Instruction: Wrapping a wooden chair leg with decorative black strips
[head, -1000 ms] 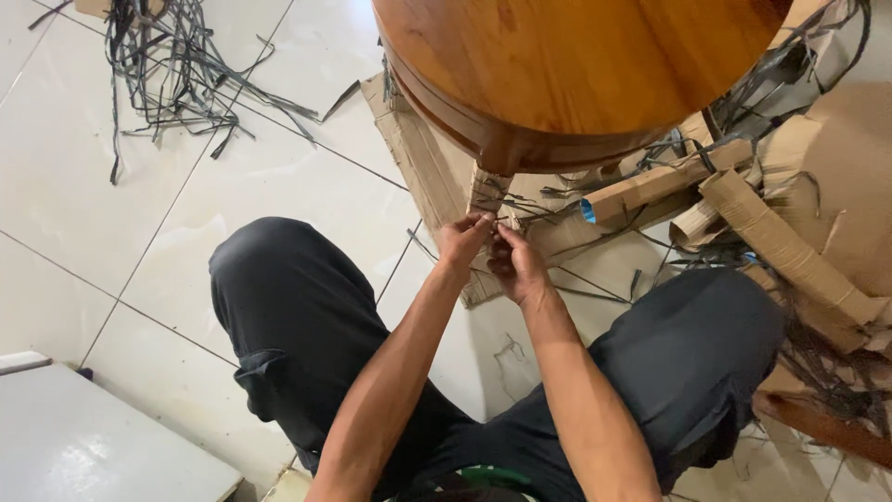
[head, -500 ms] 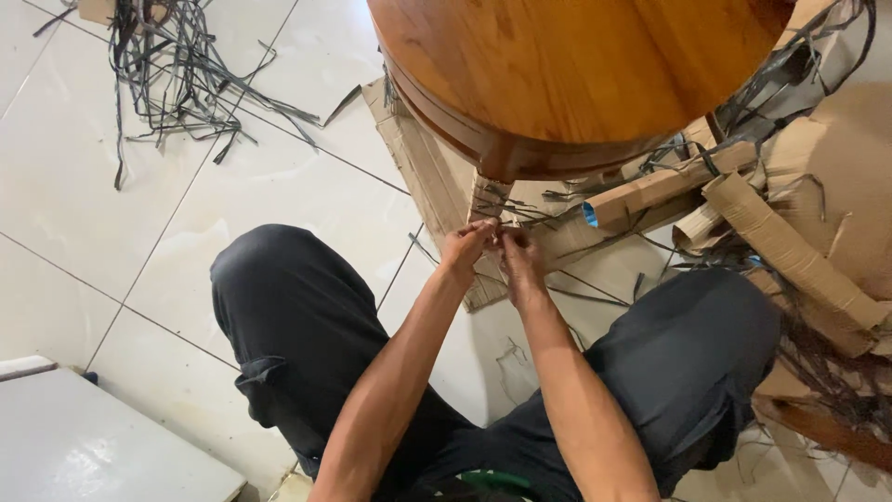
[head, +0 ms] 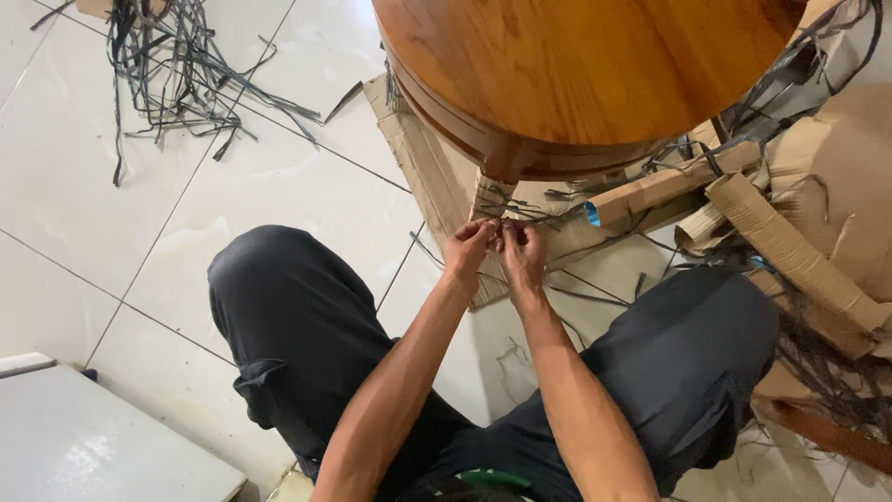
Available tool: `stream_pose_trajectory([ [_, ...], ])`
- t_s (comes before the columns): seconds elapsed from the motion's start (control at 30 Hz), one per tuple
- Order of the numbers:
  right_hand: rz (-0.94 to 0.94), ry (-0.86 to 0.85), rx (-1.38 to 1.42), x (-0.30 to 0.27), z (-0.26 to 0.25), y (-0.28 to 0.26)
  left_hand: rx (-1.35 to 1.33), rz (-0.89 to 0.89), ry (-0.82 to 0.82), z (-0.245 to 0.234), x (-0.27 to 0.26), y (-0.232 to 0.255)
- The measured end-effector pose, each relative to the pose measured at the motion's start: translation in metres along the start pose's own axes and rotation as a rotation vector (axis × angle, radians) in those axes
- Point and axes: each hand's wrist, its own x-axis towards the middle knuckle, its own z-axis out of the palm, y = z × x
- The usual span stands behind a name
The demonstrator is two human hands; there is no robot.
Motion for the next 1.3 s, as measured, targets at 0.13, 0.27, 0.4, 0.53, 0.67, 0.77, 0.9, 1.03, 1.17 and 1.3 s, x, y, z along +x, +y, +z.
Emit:
stream_pose_trajectory([
  [0.13,-0.038,0.008,-0.014,-0.009,-0.003,-0.02,0.007,0.131,0.019,0.005,-0.019,0.012],
  [0.27,0.006,-0.006,-0.055,-0.017,-0.005,-0.032,0.074,0.27,0.036,0.003,-0.017,0.007],
  [0.4,0.0,-0.084,-0.061,-0.005,-0.014,-0.018,-0.032,0.463,-0.018,0.0,-0.018,0.005],
  [0.53,-0.041,-0.104,-0.08,0.015,-0.016,0.023,0.038,0.559,0.008,0.001,0.0,-0.006],
  [0.67,-0.102,-0.059,-0.21,0.022,-0.017,0.034,0.528,0.51,0.134,-0.008,-0.024,0.025],
  [0.77,-0.202,-0.025,-0.375,0.016,-0.015,0.015,0.879,0.693,0.141,-0.011,-0.025,0.024],
  [0.9,-0.306,0.013,-0.476,0.025,-0.016,0.03,0.963,0.849,0.083,-0.017,-0.042,0.045],
  [1.03,-0.325,-0.019,-0.495,0.024,-0.018,0.014,1.139,0.999,0.073,-0.019,-0.056,0.066],
  [1.17,-0.235,-0.049,-0.458,0.03,-0.022,0.015,1.089,0.998,0.024,-0.019,-0.051,0.072],
  [1.3,-0.141,-0.032,-0.403,0.038,-0.023,0.041,1.0,0.911,0.047,-0.015,-0.039,0.053],
])
